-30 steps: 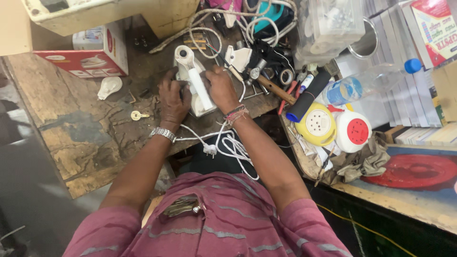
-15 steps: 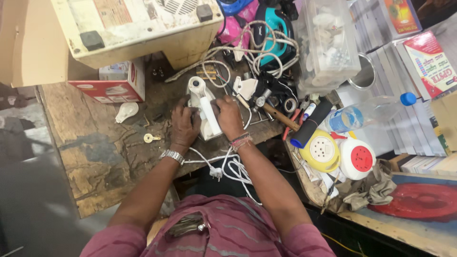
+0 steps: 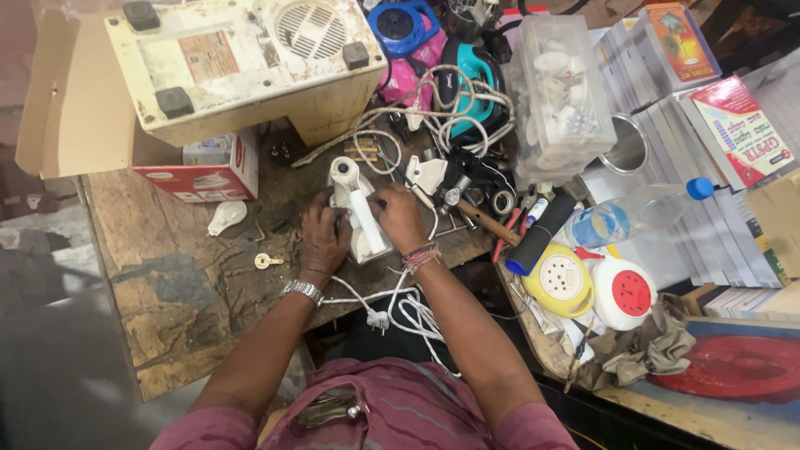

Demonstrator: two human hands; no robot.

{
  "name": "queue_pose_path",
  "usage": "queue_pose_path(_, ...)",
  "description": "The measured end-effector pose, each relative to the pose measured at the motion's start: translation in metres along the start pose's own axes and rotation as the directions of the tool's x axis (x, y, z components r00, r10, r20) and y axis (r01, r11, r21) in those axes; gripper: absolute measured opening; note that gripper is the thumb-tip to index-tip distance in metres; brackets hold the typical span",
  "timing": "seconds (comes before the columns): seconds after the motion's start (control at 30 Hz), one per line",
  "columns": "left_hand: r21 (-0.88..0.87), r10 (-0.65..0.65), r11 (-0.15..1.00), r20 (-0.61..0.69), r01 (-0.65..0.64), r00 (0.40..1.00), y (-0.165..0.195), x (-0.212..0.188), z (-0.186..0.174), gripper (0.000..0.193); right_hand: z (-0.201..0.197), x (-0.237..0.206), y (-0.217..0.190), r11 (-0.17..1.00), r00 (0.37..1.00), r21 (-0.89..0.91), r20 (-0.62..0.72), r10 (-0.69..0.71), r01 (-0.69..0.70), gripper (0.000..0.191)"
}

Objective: The person repairs a white electric iron by hand. They strip and twist wires, insert them into the iron's internal terminals, and secure the connections using a hammer and a screwdriver. The person also handles a small metal component and a power cord during the process.

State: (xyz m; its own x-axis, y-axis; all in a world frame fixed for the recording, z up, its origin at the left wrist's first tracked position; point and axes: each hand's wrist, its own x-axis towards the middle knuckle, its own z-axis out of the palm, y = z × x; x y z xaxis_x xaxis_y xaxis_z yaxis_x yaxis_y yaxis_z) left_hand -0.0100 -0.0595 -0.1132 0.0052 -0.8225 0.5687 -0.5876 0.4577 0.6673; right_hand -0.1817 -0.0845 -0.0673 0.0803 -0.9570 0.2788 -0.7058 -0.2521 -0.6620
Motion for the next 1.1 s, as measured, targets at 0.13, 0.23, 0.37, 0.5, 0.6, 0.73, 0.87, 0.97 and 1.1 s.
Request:
queue_pose_path(0.13, -0.006, 0.006, 1.000, -0.001, -0.006, 1.000, 0.001, 0.001, 0.000, 0.021, 0.000, -0.002, 0.002, 0.998, 0.999, -0.049, 0.002, -0.035, 0.036, 0.017)
queue_pose_path(0.23, -0.004, 0.011, 1.000, -0.022, -0.012, 1.000, 0.001, 0.002, 0.000, 0.021, 0.003, -0.002, 0.000, 0.987, 0.993, -0.119, -0.029, -0.115, 0.111, 0.021)
queue_pose_path(0.37, 0.002, 0.024, 1.000, -0.036, -0.024, 0.999, 0.003, 0.003, 0.000, 0.022, 0.003, -0.001, -0.004, 0.979, 0.991, -0.178, -0.069, -0.113, 0.099, 0.023)
queue_pose_path(0.5, -0.008, 0.026, 1.000, -0.039, -0.027, 0.999, 0.005, 0.004, -0.002, 0.019, -0.001, -0.002, -0.008, 0.988, 0.998, -0.147, -0.034, -0.059, 0.053, 0.023)
queue_pose_path(0.6, -0.011, 0.031, 0.999, -0.037, -0.031, 0.999, 0.006, 0.004, -0.004, 0.019, -0.003, -0.001, -0.012, 0.991, 0.998, -0.119, -0.006, -0.056, 0.055, 0.024)
queue_pose_path(0.73, 0.008, 0.028, 1.000, -0.031, -0.028, 0.999, 0.007, 0.005, -0.004, 0.020, -0.005, 0.001, -0.015, 0.978, 0.990, -0.171, -0.045, -0.131, 0.121, 0.023)
queue_pose_path(0.87, 0.001, 0.019, 1.000, -0.028, -0.019, 0.999, 0.008, 0.006, -0.004, 0.020, -0.003, -0.002, -0.010, 0.981, 1.000, -0.195, 0.022, -0.010, 0.014, 0.023)
queue_pose_path(0.97, -0.014, 0.022, 1.000, -0.032, -0.022, 0.999, 0.008, 0.005, -0.004, 0.020, -0.007, 0.004, -0.009, 0.972, 0.995, -0.232, 0.104, -0.009, 0.033, 0.025)
queue_pose_path(1.1, -0.007, -0.005, 1.000, -0.006, 0.005, 1.000, 0.003, 0.002, -0.001, 0.020, -0.060, 0.034, -0.031, 0.998, 0.999, -0.067, -0.036, 0.003, -0.005, 0.031)
